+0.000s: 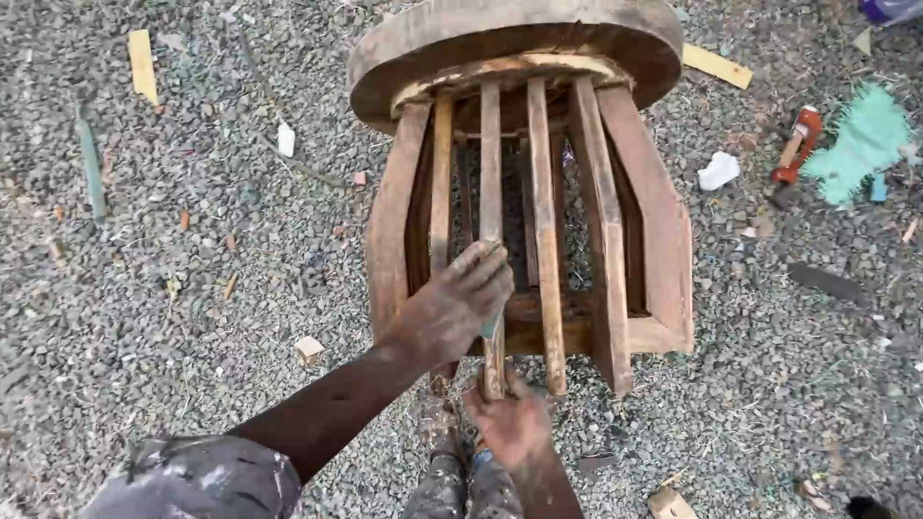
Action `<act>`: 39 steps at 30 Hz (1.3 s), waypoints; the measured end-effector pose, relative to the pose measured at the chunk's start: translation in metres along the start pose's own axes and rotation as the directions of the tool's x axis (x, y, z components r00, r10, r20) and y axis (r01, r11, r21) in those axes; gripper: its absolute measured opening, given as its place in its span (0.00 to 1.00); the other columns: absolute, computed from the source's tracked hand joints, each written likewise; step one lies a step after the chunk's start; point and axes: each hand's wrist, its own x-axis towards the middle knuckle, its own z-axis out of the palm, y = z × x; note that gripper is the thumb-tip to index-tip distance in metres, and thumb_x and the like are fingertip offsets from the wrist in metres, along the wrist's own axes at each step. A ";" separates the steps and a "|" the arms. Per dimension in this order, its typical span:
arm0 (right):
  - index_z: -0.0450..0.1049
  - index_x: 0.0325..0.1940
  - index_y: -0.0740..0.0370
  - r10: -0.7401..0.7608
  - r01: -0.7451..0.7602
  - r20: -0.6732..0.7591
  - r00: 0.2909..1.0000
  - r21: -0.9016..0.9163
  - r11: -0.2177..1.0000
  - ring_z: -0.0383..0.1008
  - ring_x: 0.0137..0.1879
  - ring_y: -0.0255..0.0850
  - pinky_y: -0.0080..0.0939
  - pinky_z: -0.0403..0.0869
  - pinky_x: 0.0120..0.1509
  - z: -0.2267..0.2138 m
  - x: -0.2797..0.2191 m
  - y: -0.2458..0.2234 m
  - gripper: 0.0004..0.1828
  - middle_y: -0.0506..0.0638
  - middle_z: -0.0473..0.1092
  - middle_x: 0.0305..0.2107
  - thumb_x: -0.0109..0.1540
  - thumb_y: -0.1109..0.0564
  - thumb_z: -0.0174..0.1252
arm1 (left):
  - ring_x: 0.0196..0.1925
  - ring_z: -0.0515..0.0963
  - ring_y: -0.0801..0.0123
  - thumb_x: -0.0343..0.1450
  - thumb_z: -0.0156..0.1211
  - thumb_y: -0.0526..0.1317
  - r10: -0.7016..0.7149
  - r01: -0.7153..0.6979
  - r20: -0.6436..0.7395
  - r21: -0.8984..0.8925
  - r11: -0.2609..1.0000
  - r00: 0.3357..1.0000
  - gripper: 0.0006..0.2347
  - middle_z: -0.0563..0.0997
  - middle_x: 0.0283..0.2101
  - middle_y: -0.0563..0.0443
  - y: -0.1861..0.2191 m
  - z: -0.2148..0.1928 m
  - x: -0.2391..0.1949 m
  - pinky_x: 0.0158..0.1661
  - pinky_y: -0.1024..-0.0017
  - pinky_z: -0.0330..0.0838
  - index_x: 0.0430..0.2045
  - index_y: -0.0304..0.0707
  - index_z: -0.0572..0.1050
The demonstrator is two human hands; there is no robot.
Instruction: The person sands the vertical slats and frame of a wooden stool using a sanding block. They work on the legs and the underside of the seat, rotating the stool to access different sides.
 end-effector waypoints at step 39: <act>0.67 0.66 0.73 0.007 0.000 0.042 0.999 -0.179 0.984 0.66 0.68 0.49 0.40 0.61 0.75 -0.050 -0.058 0.001 0.27 0.60 0.69 0.61 0.67 0.53 0.47 | 0.76 0.59 0.43 0.79 0.32 0.70 -0.394 -0.046 -0.428 -0.722 0.691 0.813 0.36 0.60 0.75 0.33 0.190 0.071 -0.069 0.70 0.47 0.49 0.71 0.40 0.68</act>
